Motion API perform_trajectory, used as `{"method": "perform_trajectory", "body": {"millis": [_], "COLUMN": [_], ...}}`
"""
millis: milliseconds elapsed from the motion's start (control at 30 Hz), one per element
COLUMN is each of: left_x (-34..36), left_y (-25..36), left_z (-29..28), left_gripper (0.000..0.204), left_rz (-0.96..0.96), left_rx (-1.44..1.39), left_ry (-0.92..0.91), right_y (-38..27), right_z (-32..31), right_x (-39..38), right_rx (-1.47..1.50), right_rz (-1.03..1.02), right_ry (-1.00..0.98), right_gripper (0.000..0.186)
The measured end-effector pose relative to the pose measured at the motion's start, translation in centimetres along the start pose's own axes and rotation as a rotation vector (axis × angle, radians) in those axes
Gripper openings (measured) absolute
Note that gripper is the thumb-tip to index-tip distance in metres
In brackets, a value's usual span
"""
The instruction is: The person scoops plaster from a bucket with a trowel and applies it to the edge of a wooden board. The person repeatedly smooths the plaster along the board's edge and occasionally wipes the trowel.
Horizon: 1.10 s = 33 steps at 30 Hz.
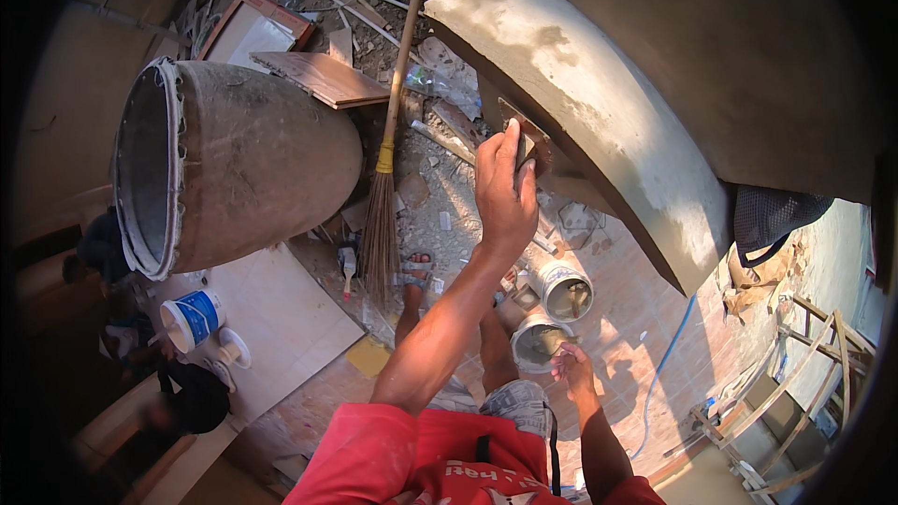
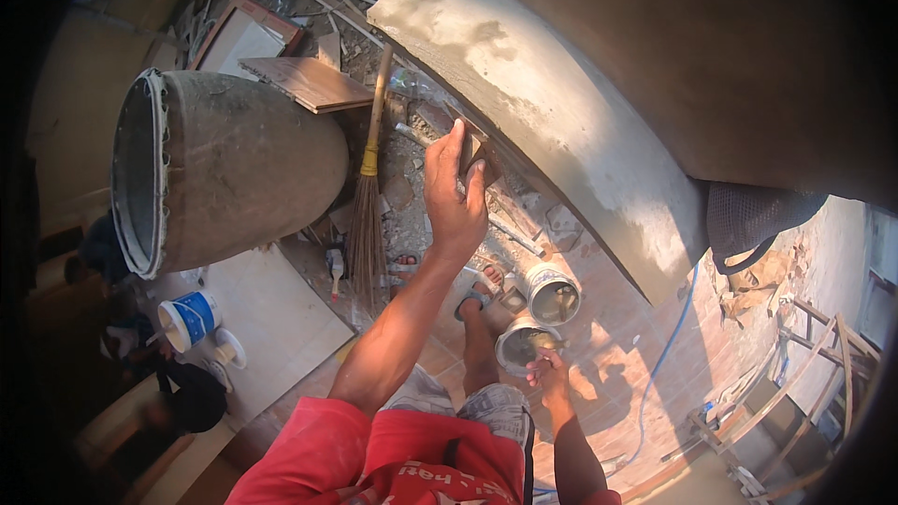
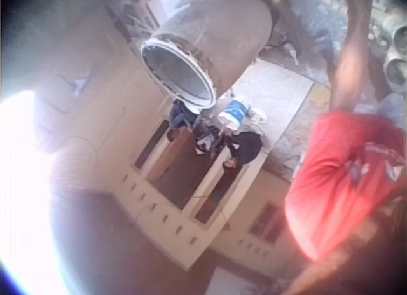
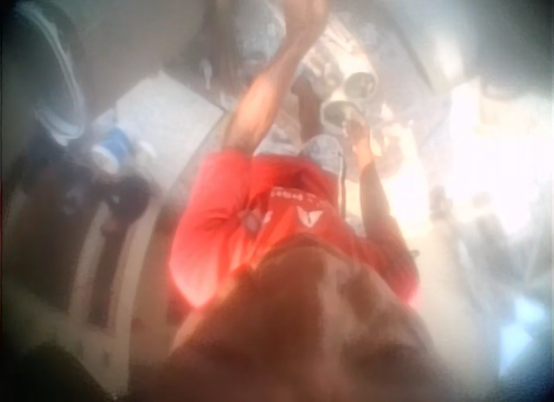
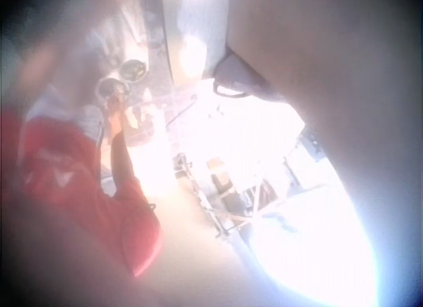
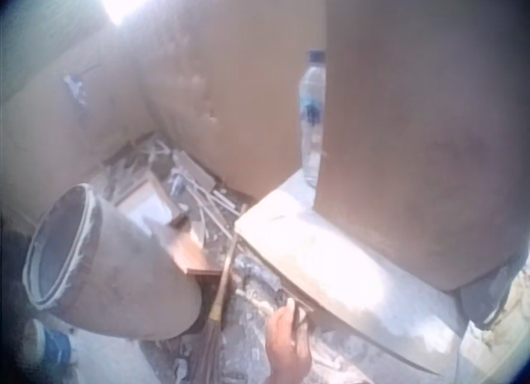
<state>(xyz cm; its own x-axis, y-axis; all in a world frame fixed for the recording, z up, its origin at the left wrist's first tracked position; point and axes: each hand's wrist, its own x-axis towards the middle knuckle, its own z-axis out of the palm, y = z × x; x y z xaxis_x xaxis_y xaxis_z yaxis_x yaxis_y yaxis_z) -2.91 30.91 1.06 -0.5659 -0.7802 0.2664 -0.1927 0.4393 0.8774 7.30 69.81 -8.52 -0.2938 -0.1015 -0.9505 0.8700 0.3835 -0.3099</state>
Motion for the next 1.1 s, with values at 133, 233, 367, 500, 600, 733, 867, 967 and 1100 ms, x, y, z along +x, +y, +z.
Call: {"method": "perform_trajectory", "body": {"millis": [133,233,367,500,600,733,867,967,1100], "left_x": [3.9,6.6,5.0,1.2,2.0,7.7,10.4,8.1,1.9], "left_y": [1.7,1.6,-0.8,-2.2,-1.2,-0.4,-1.1,-2.3,-5.1], "left_z": [-2.3,-3.0,-1.3,-0.7,-1.7,-4.8,-5.0,-3.0,-1.6], "left_gripper": [0.06,0.06,0.057,0.056,0.057,0.057,0.058,0.058,0.058], "left_rz": [0.089,0.136,0.06,-0.079,-0.017,0.102,0.204,0.086,-0.007], "left_rx": [-0.011,-0.009,-0.002,-0.031,-0.011,0.013,0.053,-0.006,0.048], "left_ry": [0.145,0.161,0.097,-0.011,0.055,0.18,0.187,0.126,-0.054], "right_y": [0.1,-0.5,-0.6,-0.4,-0.6,-1.0,-1.3,-1.1,-0.9], "right_z": [-0.3,0.0,0.1,0.0,-0.2,0.3,0.6,0.6,0.9], "right_x": [0.3,0.3,0.2,0.3,0.6,0.7,0.8,0.7,0.6], "right_rx": [0.024,0.016,-0.005,-0.029,-0.009,-0.033,0.01,0.009,-0.05], "right_rz": [-0.006,-0.002,0.013,0.02,0.015,0.006,-0.003,0.001,0.007], "right_ry": [-0.002,-0.002,0.001,-0.008,0.003,-0.004,-0.038,-0.036,-0.043], "right_gripper": [0.03,0.03,0.031,0.032,0.032,0.032,0.032,0.032,0.031]}}
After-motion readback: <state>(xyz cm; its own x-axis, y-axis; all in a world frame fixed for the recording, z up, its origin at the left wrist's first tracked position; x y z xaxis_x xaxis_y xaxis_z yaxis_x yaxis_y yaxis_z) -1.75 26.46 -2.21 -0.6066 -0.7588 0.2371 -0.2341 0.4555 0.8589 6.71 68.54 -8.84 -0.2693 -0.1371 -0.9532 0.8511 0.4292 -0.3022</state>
